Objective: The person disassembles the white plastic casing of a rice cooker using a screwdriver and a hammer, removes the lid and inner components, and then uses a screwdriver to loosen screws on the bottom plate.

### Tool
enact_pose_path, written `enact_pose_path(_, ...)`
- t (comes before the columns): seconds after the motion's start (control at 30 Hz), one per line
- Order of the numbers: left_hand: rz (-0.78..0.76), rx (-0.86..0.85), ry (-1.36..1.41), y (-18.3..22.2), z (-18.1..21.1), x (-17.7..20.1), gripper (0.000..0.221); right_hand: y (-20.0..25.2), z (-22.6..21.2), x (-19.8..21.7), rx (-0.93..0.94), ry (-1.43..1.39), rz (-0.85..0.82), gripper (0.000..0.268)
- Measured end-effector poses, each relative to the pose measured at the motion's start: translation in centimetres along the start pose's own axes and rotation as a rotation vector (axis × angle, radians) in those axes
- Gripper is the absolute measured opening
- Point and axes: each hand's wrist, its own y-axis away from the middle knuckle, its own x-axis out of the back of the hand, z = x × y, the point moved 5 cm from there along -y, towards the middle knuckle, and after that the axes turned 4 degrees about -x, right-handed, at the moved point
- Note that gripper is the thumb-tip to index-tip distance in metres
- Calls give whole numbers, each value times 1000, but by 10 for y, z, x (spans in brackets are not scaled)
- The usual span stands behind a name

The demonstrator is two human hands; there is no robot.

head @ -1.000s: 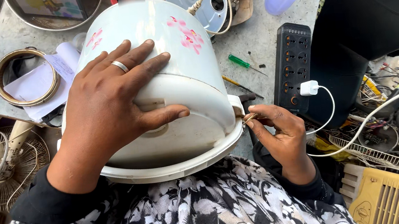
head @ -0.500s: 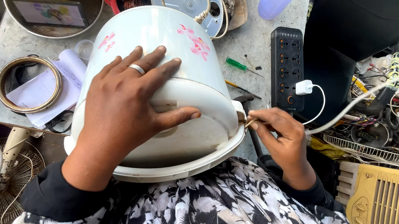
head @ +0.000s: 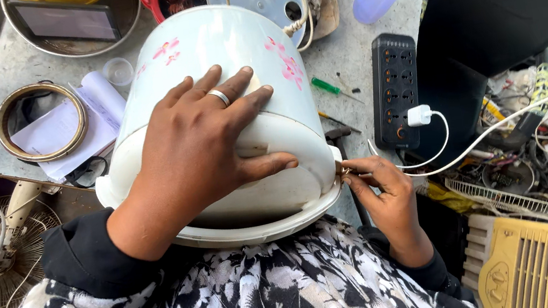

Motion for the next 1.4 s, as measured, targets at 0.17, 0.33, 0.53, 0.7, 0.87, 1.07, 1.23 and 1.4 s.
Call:
enact_pose_path(0.17, -27, -13, -11, 5, 6, -1, 75, 14, 15, -4, -60, -35, 1, 21)
enact_pose_path(0.33, -21, 11, -8, 28, 23, -12, 72, 30, 48, -20, -109, -83, 4, 18)
enact_pose_path(0.53, -53, 31, -47, 65, 40, -32, 71, 45, 85, -63, -71, -235, 86, 20)
enact_pose_path(0.7, -100, -19, -84, 79, 43, -40, 72, 55, 93, -66, 22, -126, 93, 17)
enact_pose_path(0.87, -258, -151, -108, 58, 51, -51, 68, 60, 101, -70, -52, -206, 109, 15)
enact_pose_path(1.07, -586, -443, -150, 7, 63, -90, 80, 63, 115, -83, -126, -338, 186, 16)
enact_pose_path(1.23, -747, -476, -52, -9, 76, -114, 76, 72, 129, -81, -203, -445, 134, 21)
enact_pose_path(1.4, -707, -404, 49, -3, 73, -114, 65, 82, 141, -85, -277, -528, 164, 22)
